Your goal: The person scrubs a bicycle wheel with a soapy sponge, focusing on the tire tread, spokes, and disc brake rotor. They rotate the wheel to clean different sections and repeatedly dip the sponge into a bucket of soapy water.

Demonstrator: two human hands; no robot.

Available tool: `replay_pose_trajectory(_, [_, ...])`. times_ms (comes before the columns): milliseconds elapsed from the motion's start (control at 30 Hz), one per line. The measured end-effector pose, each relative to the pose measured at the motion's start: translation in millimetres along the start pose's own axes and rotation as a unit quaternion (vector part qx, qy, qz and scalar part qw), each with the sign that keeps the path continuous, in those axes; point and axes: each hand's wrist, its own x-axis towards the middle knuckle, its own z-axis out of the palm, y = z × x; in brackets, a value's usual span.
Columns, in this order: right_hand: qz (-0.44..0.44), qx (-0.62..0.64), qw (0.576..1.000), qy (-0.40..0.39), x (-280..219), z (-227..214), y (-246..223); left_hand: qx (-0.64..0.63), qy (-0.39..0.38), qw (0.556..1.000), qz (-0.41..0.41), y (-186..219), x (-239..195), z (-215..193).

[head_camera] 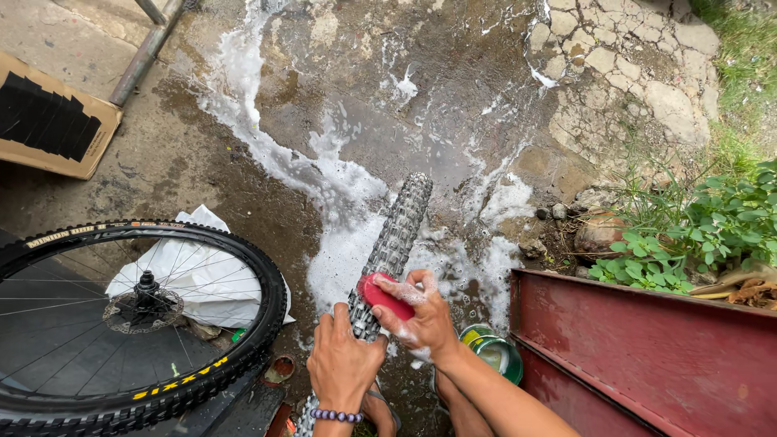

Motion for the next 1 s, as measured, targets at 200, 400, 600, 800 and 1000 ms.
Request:
replay_pose_trajectory(200, [0.379, 0.048, 0.921, 0.077, 114, -12, 106, 0.012, 0.028, 0.999, 0.044, -3, -12, 10])
replay_pose_trajectory(400, [0.148, 0.201, 0.942, 0.223, 12, 34, 85, 0.011, -0.008, 0.999, 0.037, 5, 5, 10])
replay_pose_trajectory(600, [0.293, 0.217, 0.886, 0.286, 94, 27, 197, 0.019, -0.001, 0.999, 0.049, -5, -7, 13])
replay_pose_trajectory(800, [0.295, 0.223, 0.897, 0.243, 59, 36, 189, 0.027, -0.006, 0.999, 0.045, 2, 2, 0])
replay_pose_trajectory(1000, [0.175, 0.28, 0.913, 0.238, 47, 35, 143, 0.024, -0.02, 0.999, 0.026, 6, 11, -9])
